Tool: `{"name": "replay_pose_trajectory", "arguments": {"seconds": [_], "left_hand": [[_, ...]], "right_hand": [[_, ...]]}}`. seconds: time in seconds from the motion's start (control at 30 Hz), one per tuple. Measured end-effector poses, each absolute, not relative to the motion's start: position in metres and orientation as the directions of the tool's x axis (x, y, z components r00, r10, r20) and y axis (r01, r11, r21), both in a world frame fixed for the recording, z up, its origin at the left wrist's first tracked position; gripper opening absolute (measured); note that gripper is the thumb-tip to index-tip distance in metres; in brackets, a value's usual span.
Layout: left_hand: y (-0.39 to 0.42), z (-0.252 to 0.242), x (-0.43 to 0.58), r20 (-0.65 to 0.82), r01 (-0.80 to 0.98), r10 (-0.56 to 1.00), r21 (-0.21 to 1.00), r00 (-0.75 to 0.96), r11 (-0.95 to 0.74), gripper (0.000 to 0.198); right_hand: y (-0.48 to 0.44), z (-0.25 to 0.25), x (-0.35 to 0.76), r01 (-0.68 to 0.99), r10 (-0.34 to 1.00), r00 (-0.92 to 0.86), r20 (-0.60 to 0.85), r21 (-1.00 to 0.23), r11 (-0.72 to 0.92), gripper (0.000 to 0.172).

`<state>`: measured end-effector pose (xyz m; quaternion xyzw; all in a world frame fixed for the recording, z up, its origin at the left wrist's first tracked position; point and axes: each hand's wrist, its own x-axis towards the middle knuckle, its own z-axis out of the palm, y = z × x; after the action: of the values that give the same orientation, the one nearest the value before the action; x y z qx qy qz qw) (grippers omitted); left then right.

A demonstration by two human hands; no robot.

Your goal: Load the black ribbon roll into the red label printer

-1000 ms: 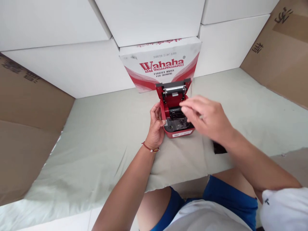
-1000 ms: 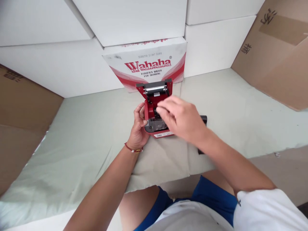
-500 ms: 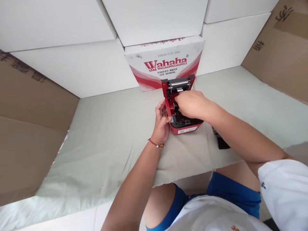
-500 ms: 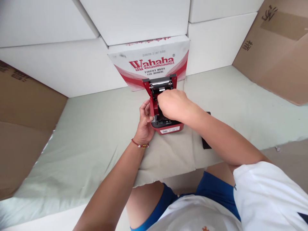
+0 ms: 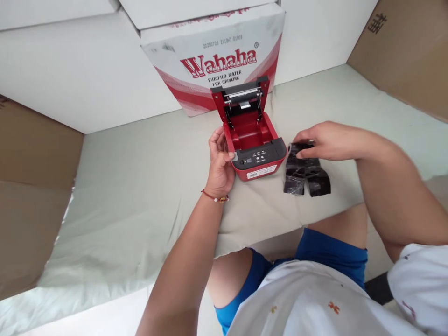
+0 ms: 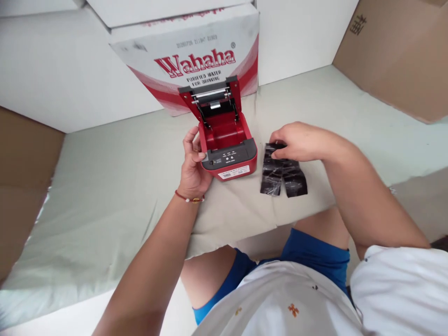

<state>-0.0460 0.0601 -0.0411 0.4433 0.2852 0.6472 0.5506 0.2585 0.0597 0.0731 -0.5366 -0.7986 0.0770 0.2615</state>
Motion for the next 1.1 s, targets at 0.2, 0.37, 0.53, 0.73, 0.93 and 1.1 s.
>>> {"name": "replay_pose_trajectory", "arguments": {"seconds": [0.2, 0.37, 0.53, 0.73, 0.93, 1.1], "left_hand": [[0.068, -0.052, -0.054, 0.309, -0.417, 0.951, 0.866, 0.011, -0.277, 0.079], [0.068, -0.053, -0.056, 0.326, -0.352, 0.945, 0.884, -0.014, -0.309, 0.078], [0.074, -0.056, -0.06, 0.319, -0.354, 0.948, 0.885, -0.01, -0.302, 0.071], [0.075, -0.057, -0.062, 0.347, -0.354, 0.937, 0.881, 0.033, -0.314, 0.078], [0.063, -0.05, -0.052, 0.306, -0.282, 0.951, 0.91, -0.044, -0.306, 0.072], [0.06, -0.048, -0.052, 0.315, -0.301, 0.949, 0.903, -0.02, -0.306, 0.076]], "right_hand": [[0.066, 0.067, 0.275, 0.885, 0.963, -0.208, 0.17, -0.387, 0.259, 0.036], [0.066, 0.062, 0.289, 0.931, 0.993, -0.119, 0.026, -0.346, 0.121, 0.033], [0.066, 0.054, 0.294, 0.95, 0.987, -0.155, -0.036, -0.279, 0.139, 0.036], [0.068, 0.054, 0.3, 0.911, 0.953, -0.303, -0.026, -0.302, 0.281, 0.064], [0.071, 0.045, 0.294, 0.931, 0.961, -0.266, -0.076, -0.277, 0.236, 0.052], [0.074, 0.069, 0.29, 0.971, 0.94, -0.231, -0.251, -0.12, 0.207, 0.036]]}}
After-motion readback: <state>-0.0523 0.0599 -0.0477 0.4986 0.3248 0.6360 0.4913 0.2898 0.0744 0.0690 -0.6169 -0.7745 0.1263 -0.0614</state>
